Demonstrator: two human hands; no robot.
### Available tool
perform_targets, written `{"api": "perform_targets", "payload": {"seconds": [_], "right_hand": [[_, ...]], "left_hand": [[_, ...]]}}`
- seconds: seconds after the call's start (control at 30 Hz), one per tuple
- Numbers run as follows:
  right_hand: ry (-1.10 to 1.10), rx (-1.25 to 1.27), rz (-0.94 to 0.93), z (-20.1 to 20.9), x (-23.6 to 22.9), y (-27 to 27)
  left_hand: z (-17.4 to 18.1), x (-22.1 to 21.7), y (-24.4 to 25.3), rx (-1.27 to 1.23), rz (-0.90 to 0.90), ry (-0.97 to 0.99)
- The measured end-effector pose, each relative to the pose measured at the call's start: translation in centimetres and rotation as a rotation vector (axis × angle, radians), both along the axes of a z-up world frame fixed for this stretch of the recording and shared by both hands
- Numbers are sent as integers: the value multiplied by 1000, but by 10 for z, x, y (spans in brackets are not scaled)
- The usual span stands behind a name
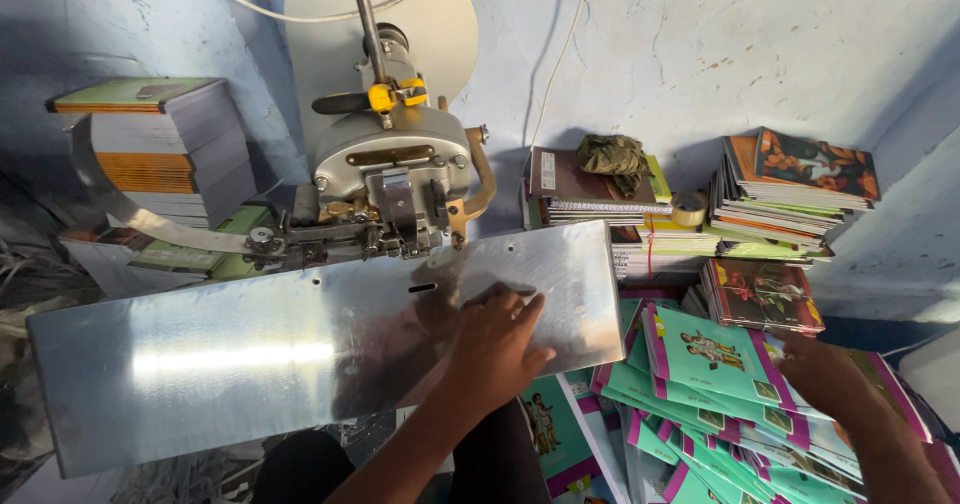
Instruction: The person operates a bookbinding machine to stitch the spine of a book. They feed the book through the machine, remove it, and place it on a stack. The person repeats this process with additional books, occasionally flipping through pages to check alignment.
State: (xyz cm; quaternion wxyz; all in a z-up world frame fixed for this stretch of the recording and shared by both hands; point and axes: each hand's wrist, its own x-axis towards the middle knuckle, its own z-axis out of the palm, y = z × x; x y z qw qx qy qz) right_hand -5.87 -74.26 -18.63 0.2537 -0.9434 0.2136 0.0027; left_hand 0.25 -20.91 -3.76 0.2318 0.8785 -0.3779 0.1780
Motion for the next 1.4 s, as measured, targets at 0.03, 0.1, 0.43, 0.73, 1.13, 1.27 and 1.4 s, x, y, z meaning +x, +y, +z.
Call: {"api": "perform_targets", "payload": {"seconds": [0.03,0.1,0.43,0.73,1.13,1.27,1.4], "right_hand": [[-6,-38,8,9,4,10],[-20,-88,53,33,14,36],[-830,-263,403,146,35,263],[-960,-263,701,170,55,404],[-929,-233,934,164,79,522],[-942,-232,992,163,86,560],[-969,-224,1015,168,92,599]], "left_hand": [[-1,1,5,-48,-6,-36],[-1,1,16,-145,-17,-109],[22,-14,95,-246,290,-155],[27,-29,162,-310,397,-122],[27,-39,228,-397,513,-113],[25,-45,247,-370,590,-114],[21,-53,269,-272,659,-155]]}}
